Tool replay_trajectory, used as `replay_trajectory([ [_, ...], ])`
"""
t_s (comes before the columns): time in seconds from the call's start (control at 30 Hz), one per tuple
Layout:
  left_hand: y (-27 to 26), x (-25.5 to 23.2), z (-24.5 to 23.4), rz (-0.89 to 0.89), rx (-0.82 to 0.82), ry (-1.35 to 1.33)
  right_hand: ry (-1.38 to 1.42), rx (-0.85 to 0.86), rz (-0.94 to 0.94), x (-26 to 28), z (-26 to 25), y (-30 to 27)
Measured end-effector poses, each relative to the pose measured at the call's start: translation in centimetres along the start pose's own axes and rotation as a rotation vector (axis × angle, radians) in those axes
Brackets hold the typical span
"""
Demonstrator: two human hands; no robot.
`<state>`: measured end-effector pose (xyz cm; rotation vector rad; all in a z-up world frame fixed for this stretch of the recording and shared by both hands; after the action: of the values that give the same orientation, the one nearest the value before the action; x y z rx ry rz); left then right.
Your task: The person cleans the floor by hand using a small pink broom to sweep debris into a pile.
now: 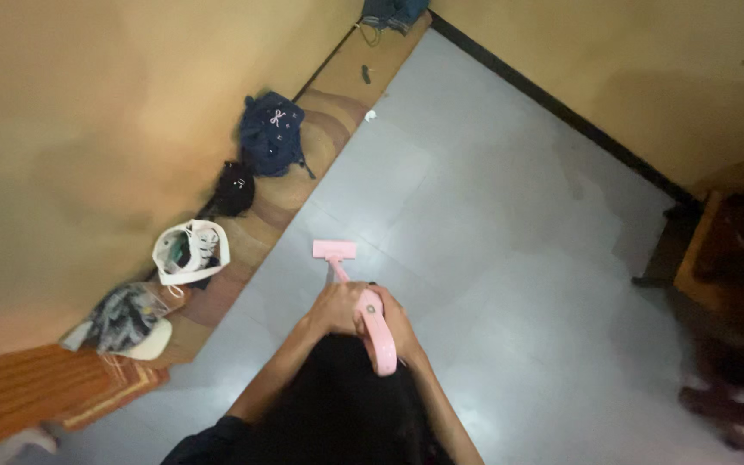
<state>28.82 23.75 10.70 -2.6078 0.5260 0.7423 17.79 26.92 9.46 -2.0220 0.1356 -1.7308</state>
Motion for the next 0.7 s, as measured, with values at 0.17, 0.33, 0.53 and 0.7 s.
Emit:
replay_trajectory([
  [0.17, -6.1, -0.2, 1.7, 0.153, 0.129, 0.099, 0.008, -0.057, 0.062, -3.7, 5.6, -5.1],
  [0.33, -12.9, 2.3, 1.5, 0.182, 0.011, 0.012, 0.105, 0.031, 0.094, -2.8, 11.8, -9.4],
  [0.53, -16.9, 7.3, 0.9, 0.134, -0.079, 0.033, -0.298, -0.035, -0.236, 3.0, 15.4, -10.4],
  [0.7, -16.7, 11.7, -0.3, 0.131, -0.09, 0.019, -0.396, 0.084, -0.119, 1.6, 18.9, -6.4],
])
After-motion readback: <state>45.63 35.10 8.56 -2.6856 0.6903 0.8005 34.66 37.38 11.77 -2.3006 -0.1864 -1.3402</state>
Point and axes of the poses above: each hand's wrist, its own y-axis towards the middle knuckle, its own z-axis out of the palm, x = y × z, the point moved 10 cm from there along y, towards the middle knuckle, and after that the axes turned 3 degrees about y, right-handed, at the moved point
